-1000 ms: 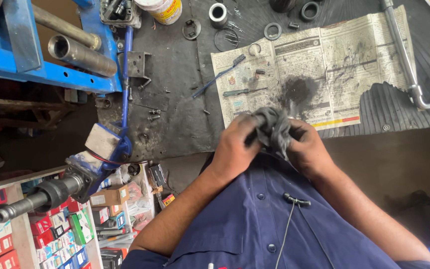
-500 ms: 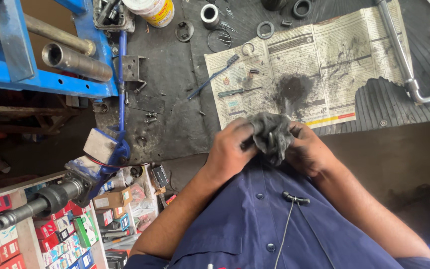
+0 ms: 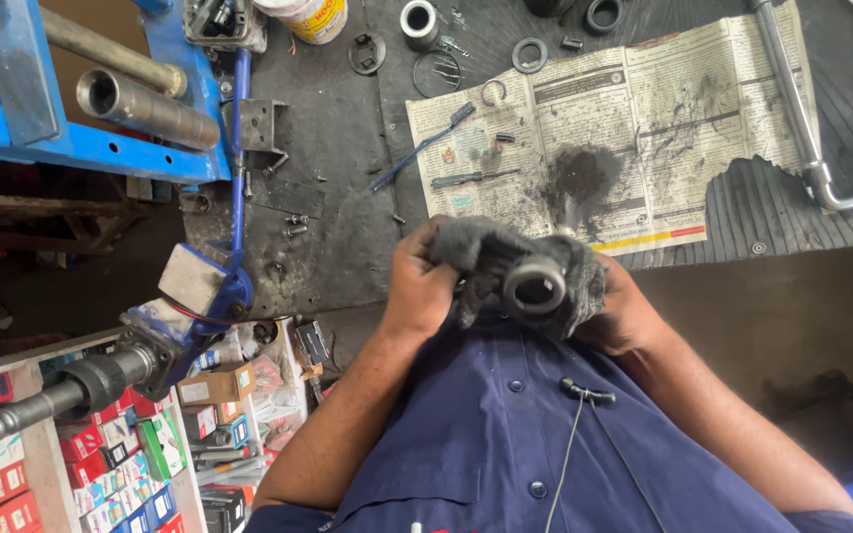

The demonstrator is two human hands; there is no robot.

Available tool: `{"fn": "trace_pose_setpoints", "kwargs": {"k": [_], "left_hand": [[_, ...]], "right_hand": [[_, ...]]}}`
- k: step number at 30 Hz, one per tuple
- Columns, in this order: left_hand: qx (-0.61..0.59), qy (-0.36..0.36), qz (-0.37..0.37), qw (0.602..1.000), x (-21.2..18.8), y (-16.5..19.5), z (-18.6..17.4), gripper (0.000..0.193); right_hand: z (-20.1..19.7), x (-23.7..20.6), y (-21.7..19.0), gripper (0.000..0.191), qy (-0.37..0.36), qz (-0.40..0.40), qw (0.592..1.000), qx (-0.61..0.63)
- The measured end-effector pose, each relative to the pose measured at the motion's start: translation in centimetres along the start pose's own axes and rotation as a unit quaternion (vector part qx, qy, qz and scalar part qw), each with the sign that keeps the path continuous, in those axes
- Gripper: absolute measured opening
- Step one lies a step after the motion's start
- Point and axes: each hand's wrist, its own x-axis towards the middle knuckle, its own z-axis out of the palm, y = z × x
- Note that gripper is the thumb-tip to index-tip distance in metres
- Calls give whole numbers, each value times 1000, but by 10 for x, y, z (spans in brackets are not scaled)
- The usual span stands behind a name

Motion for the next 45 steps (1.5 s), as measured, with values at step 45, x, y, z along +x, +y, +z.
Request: {"fn": "trace_pose_setpoints", "kwargs": {"k": [45], "left_hand": [[381,-124,162,902,-15,52,-17,33]], "right_hand": [[57,11,47,40,145,-86,974,-151]]}}
